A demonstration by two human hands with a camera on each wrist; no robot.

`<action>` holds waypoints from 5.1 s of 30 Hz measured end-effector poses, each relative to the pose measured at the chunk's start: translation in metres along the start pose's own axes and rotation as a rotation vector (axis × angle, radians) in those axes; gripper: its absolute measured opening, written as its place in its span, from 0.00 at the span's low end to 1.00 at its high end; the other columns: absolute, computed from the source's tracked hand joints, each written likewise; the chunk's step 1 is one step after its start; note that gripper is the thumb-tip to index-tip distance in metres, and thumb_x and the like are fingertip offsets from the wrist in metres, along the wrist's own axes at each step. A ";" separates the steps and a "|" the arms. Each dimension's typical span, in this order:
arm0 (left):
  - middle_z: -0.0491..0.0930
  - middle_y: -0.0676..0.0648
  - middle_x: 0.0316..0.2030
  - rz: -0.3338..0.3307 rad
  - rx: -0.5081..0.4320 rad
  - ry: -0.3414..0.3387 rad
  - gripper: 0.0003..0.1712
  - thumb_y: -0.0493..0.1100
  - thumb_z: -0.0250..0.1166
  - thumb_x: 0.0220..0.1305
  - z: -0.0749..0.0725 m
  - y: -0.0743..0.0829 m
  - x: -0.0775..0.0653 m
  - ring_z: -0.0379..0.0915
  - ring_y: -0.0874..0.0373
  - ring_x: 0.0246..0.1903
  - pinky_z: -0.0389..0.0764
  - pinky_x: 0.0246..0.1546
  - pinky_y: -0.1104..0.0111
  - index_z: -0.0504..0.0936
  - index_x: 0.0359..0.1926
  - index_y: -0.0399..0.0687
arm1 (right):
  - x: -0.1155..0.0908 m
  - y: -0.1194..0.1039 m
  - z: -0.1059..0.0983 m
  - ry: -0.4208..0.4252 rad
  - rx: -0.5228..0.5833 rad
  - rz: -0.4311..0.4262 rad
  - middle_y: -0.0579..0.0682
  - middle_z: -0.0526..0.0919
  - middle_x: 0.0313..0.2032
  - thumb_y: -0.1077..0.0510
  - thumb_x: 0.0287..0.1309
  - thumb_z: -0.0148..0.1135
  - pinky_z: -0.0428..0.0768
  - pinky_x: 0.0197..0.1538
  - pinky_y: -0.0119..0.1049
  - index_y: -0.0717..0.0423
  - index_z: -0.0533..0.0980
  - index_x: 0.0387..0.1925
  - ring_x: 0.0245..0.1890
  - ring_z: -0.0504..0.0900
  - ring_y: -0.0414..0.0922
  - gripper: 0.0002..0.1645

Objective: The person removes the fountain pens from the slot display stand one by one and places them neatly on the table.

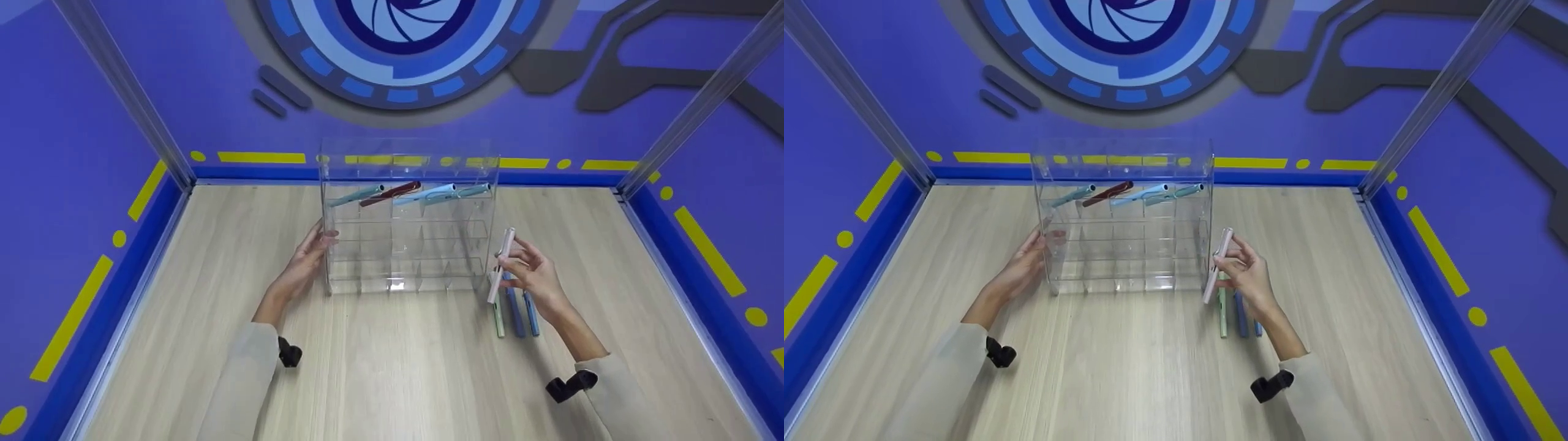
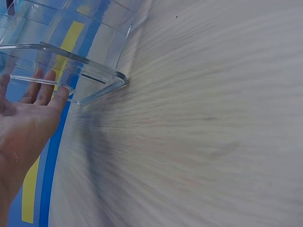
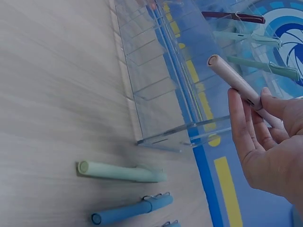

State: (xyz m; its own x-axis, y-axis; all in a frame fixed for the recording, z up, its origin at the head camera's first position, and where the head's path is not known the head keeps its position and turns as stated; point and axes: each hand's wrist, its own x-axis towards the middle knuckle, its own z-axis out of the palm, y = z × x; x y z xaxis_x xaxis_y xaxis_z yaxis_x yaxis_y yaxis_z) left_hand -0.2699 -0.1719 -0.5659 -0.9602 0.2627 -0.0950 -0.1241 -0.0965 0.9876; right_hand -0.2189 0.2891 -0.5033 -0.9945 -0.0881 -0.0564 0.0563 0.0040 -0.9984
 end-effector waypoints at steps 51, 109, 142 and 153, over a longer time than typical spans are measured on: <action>0.57 0.42 0.77 0.021 -0.012 -0.016 0.38 0.51 0.48 0.83 -0.001 -0.004 -0.002 0.48 0.46 0.80 0.42 0.82 0.47 0.41 0.83 0.57 | -0.015 0.051 -0.100 0.178 -0.339 0.145 0.36 0.78 0.46 0.59 0.72 0.62 0.88 0.41 0.29 0.67 0.62 0.74 0.39 0.83 0.28 0.36; 0.58 0.45 0.78 -0.002 0.014 0.002 0.37 0.53 0.47 0.83 0.000 -0.004 -0.001 0.47 0.47 0.80 0.44 0.82 0.46 0.42 0.83 0.58 | -0.016 0.014 -0.060 0.111 -0.562 -0.092 0.65 0.85 0.48 0.60 0.71 0.62 0.89 0.35 0.33 0.68 0.79 0.57 0.37 0.86 0.33 0.18; 0.58 0.43 0.78 0.010 -0.021 -0.008 0.38 0.51 0.48 0.82 -0.002 -0.005 -0.002 0.48 0.46 0.80 0.44 0.82 0.47 0.41 0.83 0.55 | 0.059 -0.061 0.059 0.156 -0.149 -0.243 0.51 0.80 0.55 0.62 0.72 0.60 0.88 0.39 0.28 0.60 0.68 0.72 0.40 0.86 0.33 0.30; 0.60 0.42 0.76 0.026 -0.018 -0.002 0.36 0.52 0.48 0.82 -0.001 -0.005 -0.004 0.49 0.46 0.79 0.45 0.81 0.43 0.45 0.83 0.58 | 0.071 -0.065 0.079 0.113 -0.043 -0.159 0.49 0.80 0.49 0.59 0.74 0.57 0.89 0.39 0.31 0.57 0.66 0.73 0.39 0.88 0.36 0.29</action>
State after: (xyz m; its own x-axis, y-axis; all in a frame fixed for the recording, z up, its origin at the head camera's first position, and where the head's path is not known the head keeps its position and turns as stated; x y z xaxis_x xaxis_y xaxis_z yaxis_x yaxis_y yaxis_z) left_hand -0.2661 -0.1734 -0.5706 -0.9625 0.2622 -0.0694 -0.1039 -0.1202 0.9873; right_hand -0.2865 0.2040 -0.4420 -0.9943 0.0209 0.1050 -0.1041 0.0417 -0.9937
